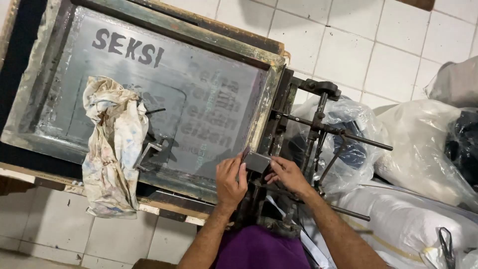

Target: The person adjusts the metal clamps on the side of a screen printing frame using both hands. They then pick up a cloth and wipe the frame and clamps before continuing to adjust the hardware.

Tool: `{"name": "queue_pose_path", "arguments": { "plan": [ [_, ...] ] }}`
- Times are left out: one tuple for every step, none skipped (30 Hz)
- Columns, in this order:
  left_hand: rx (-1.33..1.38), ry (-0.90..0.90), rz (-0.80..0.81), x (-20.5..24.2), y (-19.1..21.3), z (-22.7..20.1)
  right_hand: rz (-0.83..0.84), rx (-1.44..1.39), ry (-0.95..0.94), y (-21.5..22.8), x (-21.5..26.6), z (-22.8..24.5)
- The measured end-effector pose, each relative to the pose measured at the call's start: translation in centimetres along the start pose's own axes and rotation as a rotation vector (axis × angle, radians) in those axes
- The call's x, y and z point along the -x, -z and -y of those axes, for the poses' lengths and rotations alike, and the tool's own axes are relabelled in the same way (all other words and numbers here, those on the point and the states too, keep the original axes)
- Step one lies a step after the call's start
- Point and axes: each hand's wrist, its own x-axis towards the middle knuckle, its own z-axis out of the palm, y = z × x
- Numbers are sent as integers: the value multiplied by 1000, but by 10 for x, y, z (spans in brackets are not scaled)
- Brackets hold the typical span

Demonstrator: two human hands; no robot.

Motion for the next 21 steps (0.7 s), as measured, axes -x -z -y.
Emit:
{"name": "queue_pose_path", "arguments": {
  "plan": [
    [-3, -5, -1, -2, 5, -5, 1, -3, 4, -1, 0, 0],
    [-6, 4, 28, -5, 11, -11, -30, -22, 29, -1, -1, 0],
    [-10, 18, 60, -4, 17, -17, -60, -41, 48, -2, 1, -2],
    [-14, 19, 62, -3, 17, -15, -58, -44, 46, -4, 4, 3],
    [-23, 2, 75, -3, 17, -13, -109, -29, 105, -7, 5, 7],
    [-31, -16, 88, -2, 18, -12, -160, -14, 163, -10, 7, 11],
    [-35, -19, 83, -1, 13, -6, -156, -15, 168, -10, 6, 14],
    [-48, -3, 67, 1, 9, -1, -151, -34, 156, -10, 4, 18],
    [-59, 18, 54, 5, 6, 4, -147, -52, 137, -9, 7, 19],
    [-62, 20, 53, 8, 6, 4, -144, -53, 135, -17, 17, 36],
    [-66, 16, 49, 7, 5, 5, -69, -105, 9, -24, 24, 54],
    [-70, 12, 46, 7, 4, 5, 6, -156, -118, -31, 32, 73],
    [-69, 5, 43, 7, 5, 6, 5, -156, -111, -25, 29, 63],
    [-84, 4, 46, 7, 5, 6, 18, -129, -37, -19, 26, 54],
    [-99, 6, 47, 8, 4, 6, 33, -98, 35, -13, 23, 45],
    [-97, 1, 43, 6, 2, 7, 32, -96, 40, -8, 16, 37],
    [-114, -9, 37, 7, 2, 7, -14, -4, 97, -5, 11, 27],
    [-131, -20, 31, 8, 2, 7, -60, 89, 154, -1, 6, 16],
    [-133, -18, 32, 8, 3, 6, -59, 88, 152, -8, 15, 29],
    [-141, -24, 30, 8, 4, 6, -34, -27, 38, -15, 24, 42],
    [-148, -30, 23, 7, 4, 5, -7, -139, -74, -20, 31, 56]
  ]
}}
